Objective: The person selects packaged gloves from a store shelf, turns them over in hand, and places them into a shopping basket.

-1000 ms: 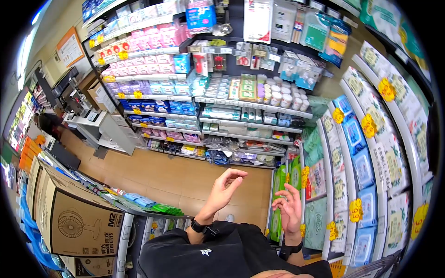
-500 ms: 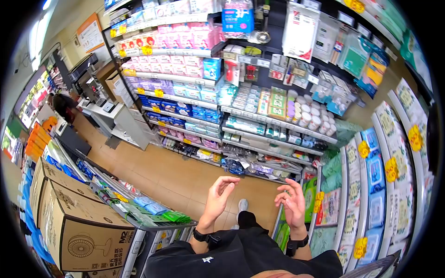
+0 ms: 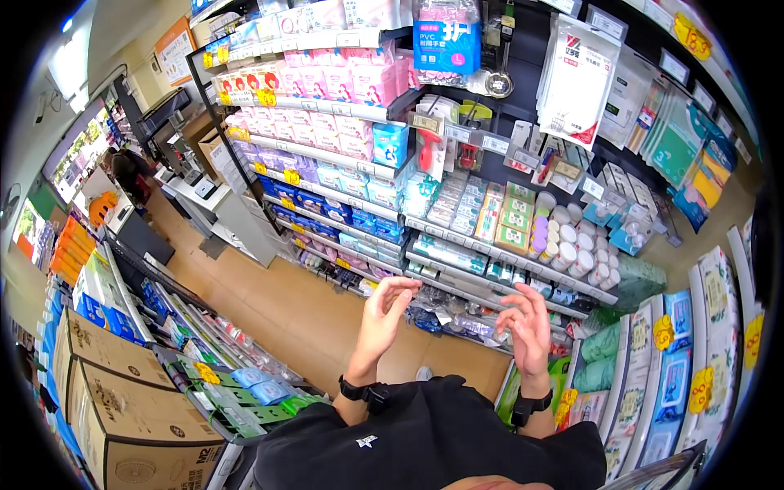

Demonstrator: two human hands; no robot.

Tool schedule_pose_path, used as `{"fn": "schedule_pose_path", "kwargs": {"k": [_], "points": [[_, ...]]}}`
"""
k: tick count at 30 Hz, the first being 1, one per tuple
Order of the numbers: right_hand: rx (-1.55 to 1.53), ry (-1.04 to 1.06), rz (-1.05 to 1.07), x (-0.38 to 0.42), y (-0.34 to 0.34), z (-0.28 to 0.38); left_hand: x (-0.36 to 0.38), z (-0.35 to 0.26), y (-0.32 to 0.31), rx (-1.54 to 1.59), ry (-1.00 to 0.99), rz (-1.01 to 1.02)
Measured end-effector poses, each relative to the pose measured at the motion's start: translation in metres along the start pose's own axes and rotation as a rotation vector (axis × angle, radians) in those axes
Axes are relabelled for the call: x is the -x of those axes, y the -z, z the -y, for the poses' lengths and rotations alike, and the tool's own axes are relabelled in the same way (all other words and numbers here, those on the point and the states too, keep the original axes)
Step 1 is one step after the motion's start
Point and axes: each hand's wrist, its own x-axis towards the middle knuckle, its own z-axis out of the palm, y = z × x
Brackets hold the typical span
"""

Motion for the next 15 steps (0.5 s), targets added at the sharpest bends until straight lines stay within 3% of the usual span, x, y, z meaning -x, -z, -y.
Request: {"fn": "schedule_pose_path", "kwargs": {"k": [15], "points": [[0.222,0.179,0.13,-0.185,-0.006,0.004,-0.168,0.001,-0.004,-0.258,-0.241,-0.079]]}}
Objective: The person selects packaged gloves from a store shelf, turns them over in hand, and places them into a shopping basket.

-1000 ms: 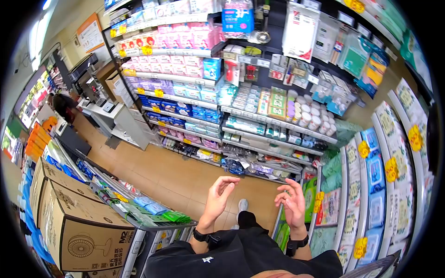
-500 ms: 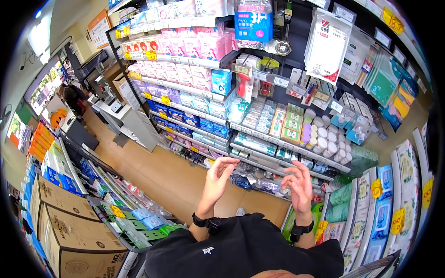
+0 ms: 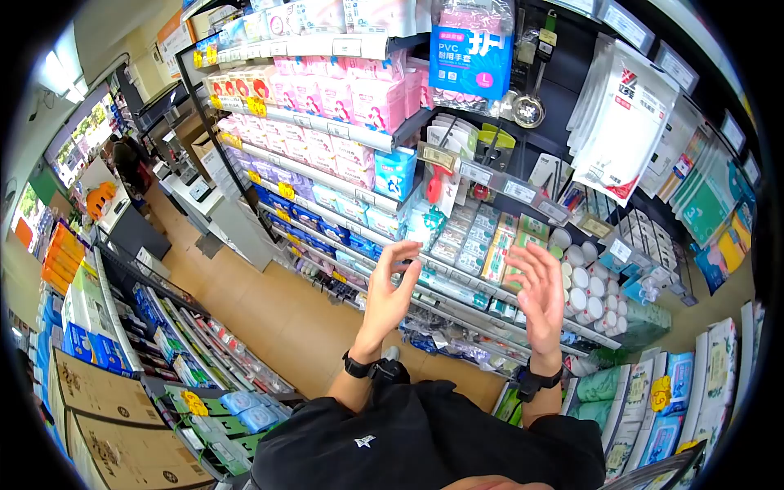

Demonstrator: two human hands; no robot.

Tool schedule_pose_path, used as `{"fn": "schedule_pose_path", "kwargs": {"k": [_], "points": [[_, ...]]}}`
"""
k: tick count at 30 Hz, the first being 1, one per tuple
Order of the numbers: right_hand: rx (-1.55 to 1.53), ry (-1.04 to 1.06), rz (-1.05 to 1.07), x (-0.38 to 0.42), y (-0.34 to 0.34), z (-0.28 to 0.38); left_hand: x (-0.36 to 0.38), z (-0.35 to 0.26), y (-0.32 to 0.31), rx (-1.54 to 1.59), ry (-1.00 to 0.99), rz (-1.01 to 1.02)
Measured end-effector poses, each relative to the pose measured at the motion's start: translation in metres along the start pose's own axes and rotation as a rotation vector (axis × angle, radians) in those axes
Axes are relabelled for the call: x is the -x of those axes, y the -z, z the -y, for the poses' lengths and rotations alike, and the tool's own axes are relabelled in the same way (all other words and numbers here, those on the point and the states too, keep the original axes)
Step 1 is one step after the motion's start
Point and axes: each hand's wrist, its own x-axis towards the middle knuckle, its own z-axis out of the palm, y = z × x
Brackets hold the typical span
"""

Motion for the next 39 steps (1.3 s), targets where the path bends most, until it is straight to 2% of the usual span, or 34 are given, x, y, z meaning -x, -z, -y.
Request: {"fn": "schedule_pose_path", "kwargs": {"k": [9,15,17,26,29,35,39], "points": [[0.199,0.12,-0.066,-0.115,-0.002,-0.03,-0.147,0.004,-0.005,0.016,-0.256,-0.012],[0.273,0.127,-0.107,-0.176,-0.001,-0.05,-0.222,0.006,-0.017,0.038,-0.311,0.027],[0.291,0.146,-0.122,-0.189,0.0,-0.054,-0.235,-0.001,-0.022,0.132,-0.329,0.071],[0.388,0.143,-0.196,-0.228,-0.002,-0.066,-0.277,0.011,-0.031,0.045,-0.358,0.096],[0.376,0.132,-0.208,-0.233,0.0,-0.069,-0.281,0.009,-0.031,0.076,-0.305,0.157],[0.363,0.157,-0.267,-0.233,-0.005,-0.066,-0.281,0.01,-0.027,0.061,-0.329,0.118],[0.318,0.152,-0.302,-0.231,-0.011,-0.064,-0.278,0.007,-0.025,0.284,-0.251,0.124]]}}
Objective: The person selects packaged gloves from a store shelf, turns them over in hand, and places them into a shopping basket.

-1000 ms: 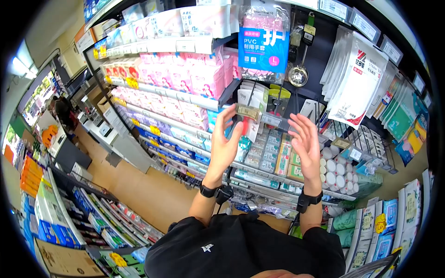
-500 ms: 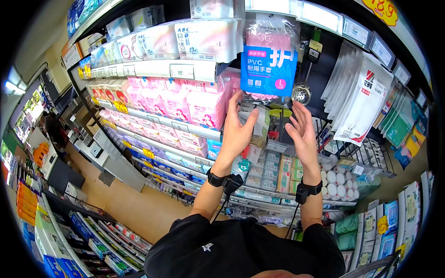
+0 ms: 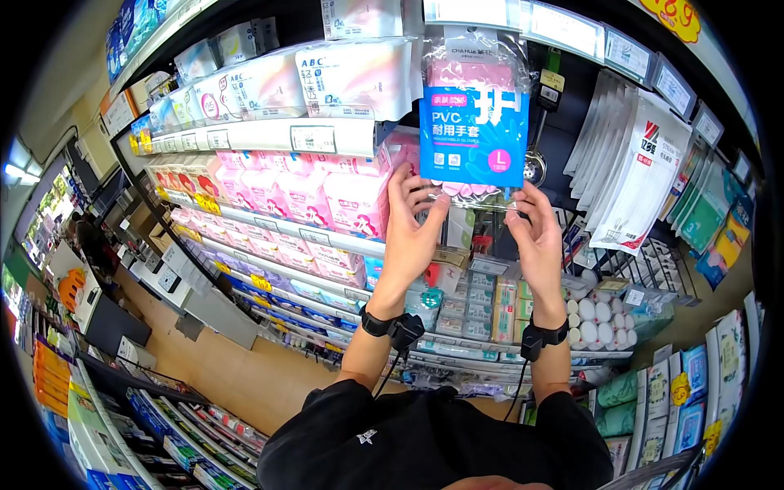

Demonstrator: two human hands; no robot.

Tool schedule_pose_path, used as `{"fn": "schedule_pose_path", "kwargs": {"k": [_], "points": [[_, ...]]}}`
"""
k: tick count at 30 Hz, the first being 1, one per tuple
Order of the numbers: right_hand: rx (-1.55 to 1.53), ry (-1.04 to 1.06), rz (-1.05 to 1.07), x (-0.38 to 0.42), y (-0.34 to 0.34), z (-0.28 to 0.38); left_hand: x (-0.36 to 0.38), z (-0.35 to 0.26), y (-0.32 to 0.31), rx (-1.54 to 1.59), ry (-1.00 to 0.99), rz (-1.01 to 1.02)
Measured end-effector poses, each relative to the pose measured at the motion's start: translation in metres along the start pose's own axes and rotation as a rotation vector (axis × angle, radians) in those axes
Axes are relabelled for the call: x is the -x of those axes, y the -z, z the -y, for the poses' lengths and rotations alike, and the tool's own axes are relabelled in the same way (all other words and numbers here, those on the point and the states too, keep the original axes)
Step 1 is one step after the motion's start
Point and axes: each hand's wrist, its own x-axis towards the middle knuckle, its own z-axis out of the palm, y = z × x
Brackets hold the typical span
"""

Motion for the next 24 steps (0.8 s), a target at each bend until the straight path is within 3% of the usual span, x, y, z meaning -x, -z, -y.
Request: {"fn": "schedule_pose_path", "kwargs": {"k": [7,24], "points": [[-0.1,0.07,-0.038,0.005,-0.006,0.02,-0.004,-0.018,0.003,0.245,0.078,0.14],[-0.121,0.165,-0.021,0.032,-0.006,0.059,0.02,-0.05,0.002,0.278,0.07,0.196]]}}
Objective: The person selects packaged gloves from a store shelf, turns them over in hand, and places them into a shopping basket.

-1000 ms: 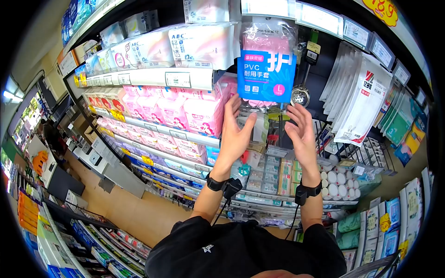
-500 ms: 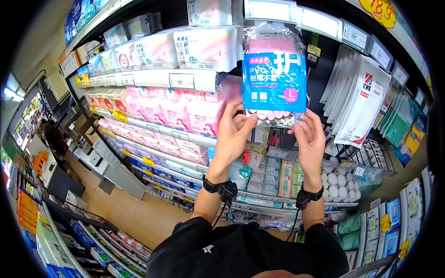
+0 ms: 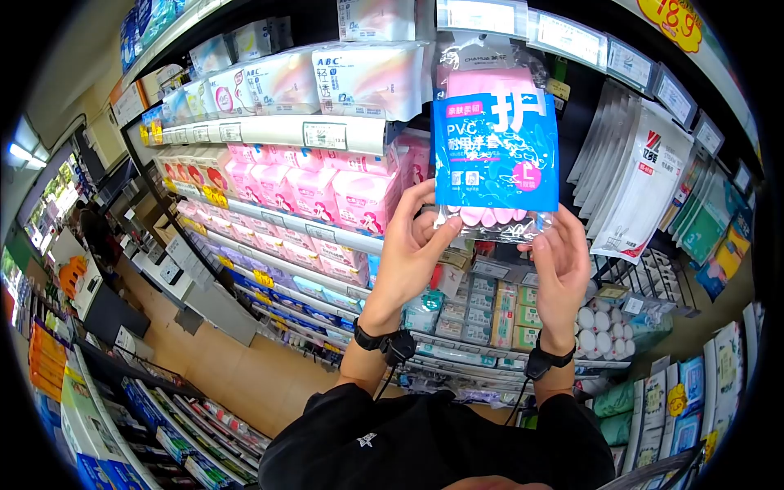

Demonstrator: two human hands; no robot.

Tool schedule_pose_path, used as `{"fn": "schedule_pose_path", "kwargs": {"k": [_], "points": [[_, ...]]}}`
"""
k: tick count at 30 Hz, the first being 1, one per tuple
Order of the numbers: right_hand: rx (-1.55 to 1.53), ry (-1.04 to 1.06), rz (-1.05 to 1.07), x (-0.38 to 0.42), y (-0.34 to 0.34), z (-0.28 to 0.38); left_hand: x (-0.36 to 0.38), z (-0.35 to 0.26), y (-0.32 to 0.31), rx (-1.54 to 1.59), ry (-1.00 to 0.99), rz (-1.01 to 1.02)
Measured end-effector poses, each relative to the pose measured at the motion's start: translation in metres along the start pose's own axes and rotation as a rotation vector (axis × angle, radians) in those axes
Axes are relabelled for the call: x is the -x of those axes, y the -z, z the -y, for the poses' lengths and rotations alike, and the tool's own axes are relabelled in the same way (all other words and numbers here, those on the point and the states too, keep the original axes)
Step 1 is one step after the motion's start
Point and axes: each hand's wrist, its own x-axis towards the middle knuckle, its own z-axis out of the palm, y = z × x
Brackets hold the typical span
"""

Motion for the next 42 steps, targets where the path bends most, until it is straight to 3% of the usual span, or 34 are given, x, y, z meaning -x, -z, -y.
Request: {"fn": "schedule_pose_path", "kwargs": {"k": [42], "points": [[0.011,0.037,0.0,0.027,0.0,0.05,0.041,-0.044,-0.022,0.051,-0.059,-0.015]]}}
